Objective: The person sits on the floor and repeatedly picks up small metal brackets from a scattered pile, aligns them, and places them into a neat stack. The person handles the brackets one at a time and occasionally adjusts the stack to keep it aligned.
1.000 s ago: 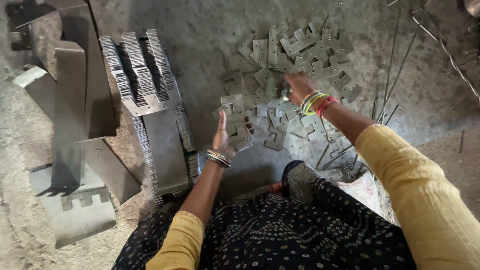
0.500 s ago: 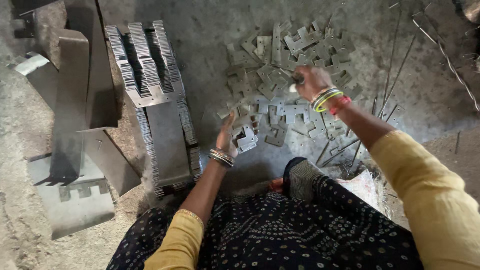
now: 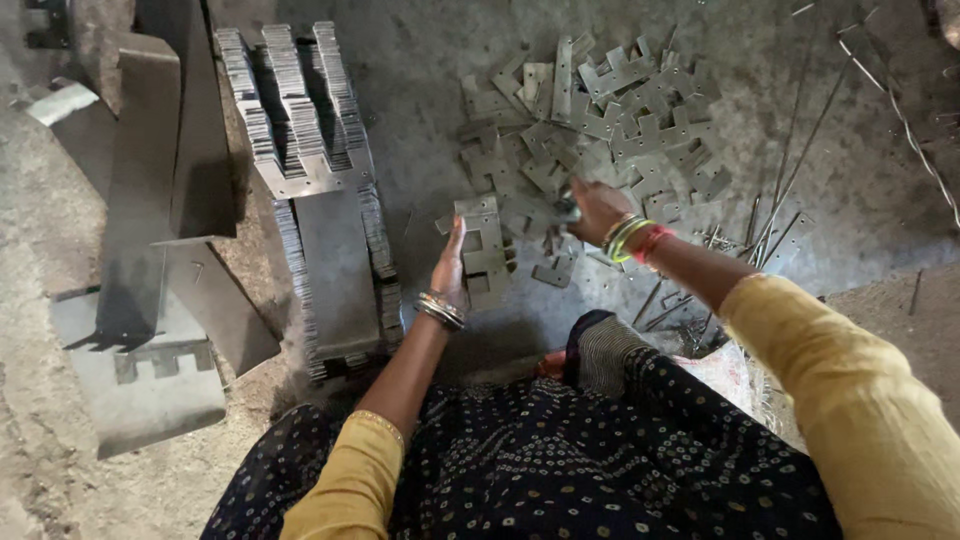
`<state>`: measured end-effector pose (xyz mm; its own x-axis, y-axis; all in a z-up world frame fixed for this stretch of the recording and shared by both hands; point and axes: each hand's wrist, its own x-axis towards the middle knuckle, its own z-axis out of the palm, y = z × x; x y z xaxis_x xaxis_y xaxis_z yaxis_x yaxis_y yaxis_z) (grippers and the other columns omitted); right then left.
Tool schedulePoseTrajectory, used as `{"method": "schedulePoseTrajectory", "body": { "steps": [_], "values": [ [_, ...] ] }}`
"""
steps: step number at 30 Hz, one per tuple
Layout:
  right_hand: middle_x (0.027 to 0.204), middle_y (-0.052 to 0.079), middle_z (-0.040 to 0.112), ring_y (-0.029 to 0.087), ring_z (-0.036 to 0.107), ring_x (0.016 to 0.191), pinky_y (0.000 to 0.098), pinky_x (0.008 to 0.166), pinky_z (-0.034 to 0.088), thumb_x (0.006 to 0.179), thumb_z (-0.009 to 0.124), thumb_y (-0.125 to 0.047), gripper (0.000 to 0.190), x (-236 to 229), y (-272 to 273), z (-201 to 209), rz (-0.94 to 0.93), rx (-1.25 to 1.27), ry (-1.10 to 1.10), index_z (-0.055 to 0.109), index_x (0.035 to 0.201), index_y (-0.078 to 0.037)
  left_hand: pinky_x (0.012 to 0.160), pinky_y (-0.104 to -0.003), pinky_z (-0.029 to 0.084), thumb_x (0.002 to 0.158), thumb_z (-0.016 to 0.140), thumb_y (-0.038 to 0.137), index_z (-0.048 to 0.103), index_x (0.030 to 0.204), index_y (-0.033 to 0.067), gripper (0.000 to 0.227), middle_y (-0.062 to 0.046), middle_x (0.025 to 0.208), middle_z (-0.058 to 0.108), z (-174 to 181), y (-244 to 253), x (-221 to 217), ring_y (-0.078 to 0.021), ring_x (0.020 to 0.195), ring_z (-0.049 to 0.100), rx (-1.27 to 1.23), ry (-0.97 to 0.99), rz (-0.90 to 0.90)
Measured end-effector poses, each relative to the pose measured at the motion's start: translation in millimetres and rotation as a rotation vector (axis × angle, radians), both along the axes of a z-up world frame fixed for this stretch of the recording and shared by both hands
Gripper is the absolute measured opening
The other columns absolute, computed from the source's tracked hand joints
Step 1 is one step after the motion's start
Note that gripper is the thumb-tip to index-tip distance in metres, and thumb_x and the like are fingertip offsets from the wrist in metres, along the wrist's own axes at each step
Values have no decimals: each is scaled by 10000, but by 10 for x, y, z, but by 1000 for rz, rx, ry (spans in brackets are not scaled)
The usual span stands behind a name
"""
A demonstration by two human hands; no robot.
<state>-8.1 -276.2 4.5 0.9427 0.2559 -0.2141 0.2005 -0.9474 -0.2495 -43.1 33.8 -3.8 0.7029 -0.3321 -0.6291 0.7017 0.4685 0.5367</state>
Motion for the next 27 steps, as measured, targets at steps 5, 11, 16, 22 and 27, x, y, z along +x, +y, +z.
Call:
{"method": "schedulePoseTrajectory", "body": {
  "steps": [5,11,16,22,27],
  "values": [
    [964,84,752,303,742,888,473,814,604,802,775,-276,298,-57,-201,470,-7,127,376,704,1071,-172,803,-507,612,874,552,762,594,1346,19,881,-186,1131,719,9,7,-2,-319,934,725,-183,44,-137],
    [1171,48,698,237,718,1022,354,781,602,930,767,-94,316,-362,-7,947,337,57,-420,700,1210,-225,885,-510,604,822,498,802,552,1394,98,909,-142,1237,716,123,-54,30,-292,1059,737,-138,87,-111],
    [1151,98,672,311,615,1118,484,937,500,656,876,-366,672,-492,79,746,412,-102,-305,623,1236,-139,876,-532,602,812,498,839,561,1400,86,958,-177,1226,711,283,-106,36,-300,1040,726,-234,90,-231],
    [1162,54,656,304,566,1154,512,1018,440,694,867,-380,669,-653,-130,465,290,-236,22,598,1256,-137,859,-505,611,846,550,798,584,1412,68,925,-139,1161,725,283,-97,-50,-273,965,733,-250,40,-225],
    [1137,89,636,305,563,1143,504,973,451,600,865,-366,730,-690,-117,415,297,-263,-83,618,1235,-104,808,-485,626,833,573,766,588,1338,69,861,-183,1075,742,203,-89,-86,-312,888,752,-371,36,-238]
  ]
}}
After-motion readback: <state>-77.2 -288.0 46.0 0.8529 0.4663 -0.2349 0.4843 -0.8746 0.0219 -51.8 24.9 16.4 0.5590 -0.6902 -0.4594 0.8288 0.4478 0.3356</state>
